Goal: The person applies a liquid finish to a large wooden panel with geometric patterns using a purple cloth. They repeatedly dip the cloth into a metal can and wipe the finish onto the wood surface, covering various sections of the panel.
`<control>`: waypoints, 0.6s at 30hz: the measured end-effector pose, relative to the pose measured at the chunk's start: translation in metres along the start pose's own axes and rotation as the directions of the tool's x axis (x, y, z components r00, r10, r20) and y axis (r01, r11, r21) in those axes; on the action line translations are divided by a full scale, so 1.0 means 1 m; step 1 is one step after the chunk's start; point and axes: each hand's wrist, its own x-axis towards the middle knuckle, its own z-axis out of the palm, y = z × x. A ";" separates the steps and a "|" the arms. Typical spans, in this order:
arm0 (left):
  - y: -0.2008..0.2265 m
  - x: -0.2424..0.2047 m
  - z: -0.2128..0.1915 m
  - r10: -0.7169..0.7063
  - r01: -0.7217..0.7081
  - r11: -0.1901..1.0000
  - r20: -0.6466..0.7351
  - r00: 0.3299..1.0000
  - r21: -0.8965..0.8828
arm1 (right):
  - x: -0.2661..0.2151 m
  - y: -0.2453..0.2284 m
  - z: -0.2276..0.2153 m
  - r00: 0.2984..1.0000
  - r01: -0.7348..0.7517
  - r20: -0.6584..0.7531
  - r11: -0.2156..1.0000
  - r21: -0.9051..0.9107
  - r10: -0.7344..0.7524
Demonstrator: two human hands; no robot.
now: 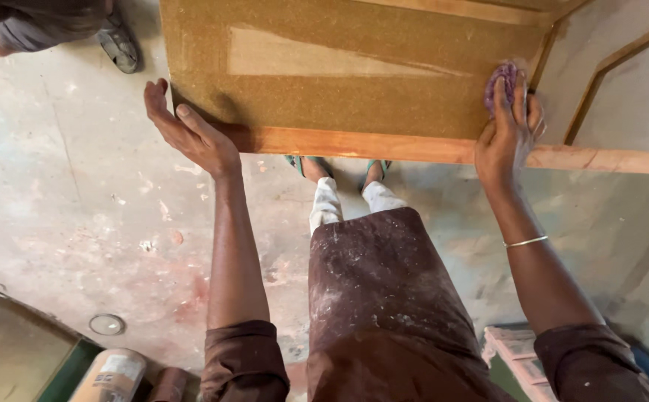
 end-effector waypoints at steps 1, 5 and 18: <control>0.001 0.000 0.004 0.008 -0.008 1.000 -0.014 1.000 -0.016 | 0.003 0.002 -0.003 1.000 -0.016 -0.024 0.999 -0.047 0.015; 0.000 0.003 -0.002 -0.002 0.000 0.998 -0.051 0.999 -0.056 | 0.036 -0.110 0.039 0.985 -0.075 -0.041 0.622 0.780 0.169; -0.008 0.009 0.001 -0.083 0.082 0.996 -0.024 0.996 -0.035 | 0.110 -0.245 0.026 0.861 0.465 0.071 0.836 0.292 -0.504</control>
